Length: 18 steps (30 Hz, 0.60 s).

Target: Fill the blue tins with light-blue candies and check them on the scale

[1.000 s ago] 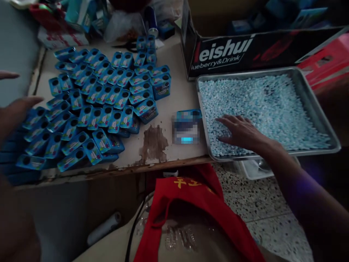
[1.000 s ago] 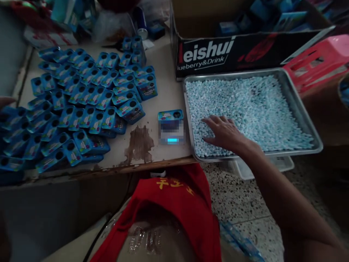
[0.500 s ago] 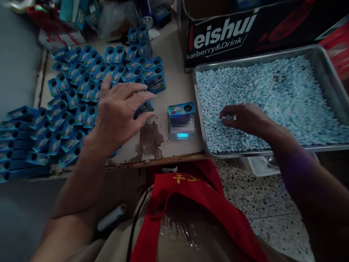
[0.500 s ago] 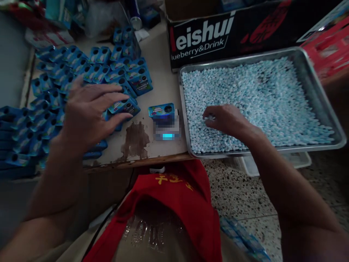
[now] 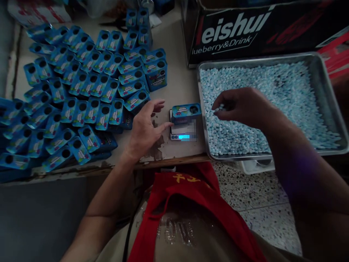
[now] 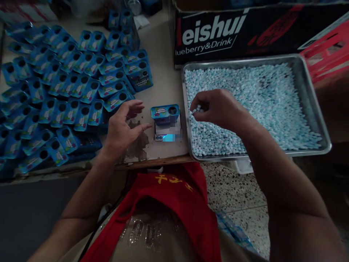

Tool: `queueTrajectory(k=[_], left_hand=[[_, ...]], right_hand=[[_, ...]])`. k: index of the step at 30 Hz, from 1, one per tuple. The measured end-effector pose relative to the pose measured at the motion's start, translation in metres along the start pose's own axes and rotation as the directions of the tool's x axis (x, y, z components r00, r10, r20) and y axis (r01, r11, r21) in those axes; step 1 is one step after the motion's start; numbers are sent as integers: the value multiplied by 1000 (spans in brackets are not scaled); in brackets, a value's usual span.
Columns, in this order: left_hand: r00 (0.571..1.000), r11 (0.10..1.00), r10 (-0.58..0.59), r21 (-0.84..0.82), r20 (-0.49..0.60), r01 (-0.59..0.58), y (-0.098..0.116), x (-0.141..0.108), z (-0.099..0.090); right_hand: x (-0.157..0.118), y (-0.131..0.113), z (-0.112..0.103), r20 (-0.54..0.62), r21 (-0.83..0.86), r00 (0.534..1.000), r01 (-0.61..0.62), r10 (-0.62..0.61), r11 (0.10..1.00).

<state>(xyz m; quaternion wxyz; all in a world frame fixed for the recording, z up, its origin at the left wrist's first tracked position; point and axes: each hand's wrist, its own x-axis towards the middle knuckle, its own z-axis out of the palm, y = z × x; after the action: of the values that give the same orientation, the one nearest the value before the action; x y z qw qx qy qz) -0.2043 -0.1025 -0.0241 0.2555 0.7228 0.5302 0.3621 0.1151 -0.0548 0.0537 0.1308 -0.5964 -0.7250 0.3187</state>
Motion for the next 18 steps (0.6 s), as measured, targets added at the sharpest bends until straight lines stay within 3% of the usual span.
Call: queueTrajectory(k=[3,6,10,14,18], left_hand=[[1000,1000,14,-17,10,-14,0,4,3],[999,998,47,-45,28,-45,1,7,10],[996,996,57,-70,75,-52,2,12,21],[996,996,59,-75,74,-53,6,14,25],[997,998,38,-59,71,-34,9,14,18]], right_hand=[[0,-1,-4,-54,-107,998,-47,42,993],[-5,11,-5,-67,-86,995,-82,77,993],[-6,16,0,-9,159,999,-33,35,987],[8,-2,8,67,419,994,50,-86,907],[24,-18,18,149,530,979,36,-135,847]])
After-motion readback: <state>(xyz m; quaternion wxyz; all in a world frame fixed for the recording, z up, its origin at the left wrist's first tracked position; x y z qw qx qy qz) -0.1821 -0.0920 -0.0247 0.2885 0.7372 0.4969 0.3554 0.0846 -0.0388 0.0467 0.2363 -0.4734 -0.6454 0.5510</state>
